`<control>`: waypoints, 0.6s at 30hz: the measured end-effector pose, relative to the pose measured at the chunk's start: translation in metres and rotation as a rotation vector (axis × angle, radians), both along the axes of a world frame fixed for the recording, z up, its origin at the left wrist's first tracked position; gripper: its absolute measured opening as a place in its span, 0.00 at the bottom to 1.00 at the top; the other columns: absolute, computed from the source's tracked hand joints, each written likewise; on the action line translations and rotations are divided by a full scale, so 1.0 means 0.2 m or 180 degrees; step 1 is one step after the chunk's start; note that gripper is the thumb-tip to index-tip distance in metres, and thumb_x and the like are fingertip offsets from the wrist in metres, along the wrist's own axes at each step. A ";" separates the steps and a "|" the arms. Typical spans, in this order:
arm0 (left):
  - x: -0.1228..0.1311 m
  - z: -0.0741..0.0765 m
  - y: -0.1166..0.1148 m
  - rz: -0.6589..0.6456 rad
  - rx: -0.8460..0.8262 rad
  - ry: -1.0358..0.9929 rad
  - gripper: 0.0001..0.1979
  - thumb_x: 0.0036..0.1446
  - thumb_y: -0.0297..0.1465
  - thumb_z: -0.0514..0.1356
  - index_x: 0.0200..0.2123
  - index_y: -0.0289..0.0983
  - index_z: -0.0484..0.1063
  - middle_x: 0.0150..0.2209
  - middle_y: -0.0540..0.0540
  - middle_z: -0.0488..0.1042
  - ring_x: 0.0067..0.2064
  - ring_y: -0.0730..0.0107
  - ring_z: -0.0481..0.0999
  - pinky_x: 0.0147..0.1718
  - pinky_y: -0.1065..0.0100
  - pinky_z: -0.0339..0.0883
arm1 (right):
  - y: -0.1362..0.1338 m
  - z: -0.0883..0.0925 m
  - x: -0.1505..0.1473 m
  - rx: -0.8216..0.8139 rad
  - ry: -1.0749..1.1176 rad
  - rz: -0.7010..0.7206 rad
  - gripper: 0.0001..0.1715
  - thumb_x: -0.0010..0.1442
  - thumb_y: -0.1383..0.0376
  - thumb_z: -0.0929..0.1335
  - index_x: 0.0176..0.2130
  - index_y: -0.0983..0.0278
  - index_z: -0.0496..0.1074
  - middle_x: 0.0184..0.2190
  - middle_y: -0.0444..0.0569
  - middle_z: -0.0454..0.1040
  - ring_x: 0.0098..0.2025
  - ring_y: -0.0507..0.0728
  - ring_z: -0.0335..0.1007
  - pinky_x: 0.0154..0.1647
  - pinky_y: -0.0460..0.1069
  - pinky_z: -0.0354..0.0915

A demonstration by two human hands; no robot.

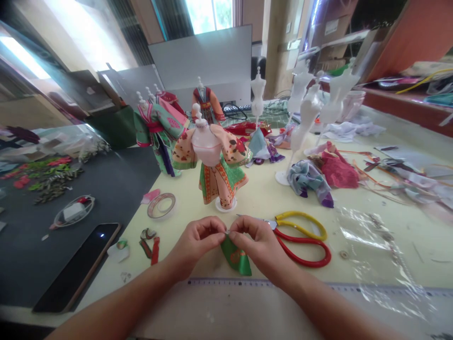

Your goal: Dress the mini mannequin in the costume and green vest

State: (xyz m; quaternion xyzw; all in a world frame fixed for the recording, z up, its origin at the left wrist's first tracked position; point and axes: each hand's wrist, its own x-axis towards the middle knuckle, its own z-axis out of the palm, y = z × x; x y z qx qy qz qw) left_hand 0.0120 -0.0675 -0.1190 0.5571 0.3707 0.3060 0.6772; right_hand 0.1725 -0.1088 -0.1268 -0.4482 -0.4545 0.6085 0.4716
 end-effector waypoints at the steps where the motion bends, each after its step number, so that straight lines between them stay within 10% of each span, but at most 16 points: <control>1: 0.00 0.00 0.00 0.0016 0.0006 -0.0004 0.05 0.49 0.29 0.62 0.26 0.33 0.68 0.25 0.52 0.67 0.29 0.76 0.65 0.31 0.73 0.59 | 0.00 0.00 0.00 -0.0035 0.0081 0.0027 0.11 0.55 0.60 0.68 0.27 0.65 0.66 0.19 0.42 0.68 0.22 0.51 0.65 0.24 0.46 0.60; 12: 0.00 -0.01 0.00 0.0080 0.0228 0.0098 0.04 0.51 0.29 0.59 0.28 0.34 0.67 0.26 0.51 0.67 0.30 0.76 0.65 0.31 0.73 0.60 | 0.01 -0.02 0.01 -0.0139 0.0309 0.0166 0.09 0.56 0.61 0.67 0.29 0.64 0.67 0.20 0.43 0.70 0.23 0.51 0.65 0.26 0.47 0.61; 18: -0.02 -0.02 0.00 0.0160 0.1521 0.0574 0.01 0.52 0.26 0.56 0.29 0.35 0.67 0.29 0.48 0.71 0.33 0.70 0.70 0.35 0.68 0.65 | -0.02 0.01 0.00 0.0564 -0.0559 -0.0103 0.04 0.57 0.64 0.65 0.30 0.63 0.66 0.27 0.43 0.68 0.29 0.52 0.67 0.31 0.48 0.65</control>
